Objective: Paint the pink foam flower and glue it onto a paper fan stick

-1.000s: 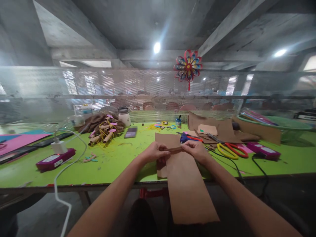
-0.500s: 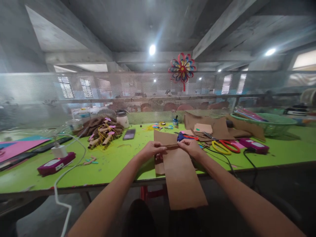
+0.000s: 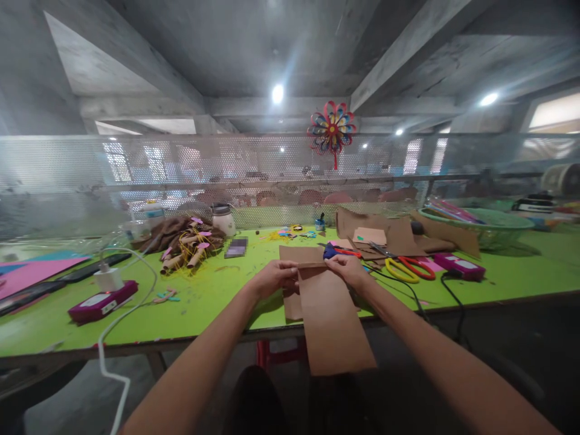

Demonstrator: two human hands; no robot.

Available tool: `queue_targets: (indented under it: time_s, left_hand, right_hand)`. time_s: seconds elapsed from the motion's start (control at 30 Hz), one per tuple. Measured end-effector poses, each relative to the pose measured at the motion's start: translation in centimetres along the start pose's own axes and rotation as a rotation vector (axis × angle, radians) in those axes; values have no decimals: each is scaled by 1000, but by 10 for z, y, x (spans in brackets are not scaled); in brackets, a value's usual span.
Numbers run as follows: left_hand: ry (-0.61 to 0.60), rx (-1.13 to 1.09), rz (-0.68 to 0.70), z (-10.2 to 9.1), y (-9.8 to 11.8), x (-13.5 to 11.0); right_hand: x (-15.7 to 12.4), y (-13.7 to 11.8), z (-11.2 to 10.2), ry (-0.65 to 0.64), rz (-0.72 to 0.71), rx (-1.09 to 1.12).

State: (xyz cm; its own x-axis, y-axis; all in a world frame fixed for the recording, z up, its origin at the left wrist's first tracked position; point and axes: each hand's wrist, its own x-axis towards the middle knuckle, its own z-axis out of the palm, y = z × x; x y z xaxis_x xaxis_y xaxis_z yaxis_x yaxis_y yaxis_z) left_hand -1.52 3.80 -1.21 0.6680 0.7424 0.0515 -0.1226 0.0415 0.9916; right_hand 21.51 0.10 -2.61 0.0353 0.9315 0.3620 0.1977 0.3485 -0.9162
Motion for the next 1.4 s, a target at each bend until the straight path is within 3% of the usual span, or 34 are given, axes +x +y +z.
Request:
queue_targets:
  time_s: [0.17, 0.43, 0.83, 1.4]
  left_hand:
    - [52, 79, 10, 1, -1, 1]
    - [125, 147, 18, 8, 7, -1]
    - [116, 99, 38, 13, 9, -2]
    - [82, 145, 65, 1, 7, -1]
  right_hand:
    - [1, 3, -2, -63, 49, 57]
    - [5, 8, -3, -35, 63, 81]
    - [6, 10, -2, -37, 82, 99]
    - [7, 12, -4, -22, 73, 111]
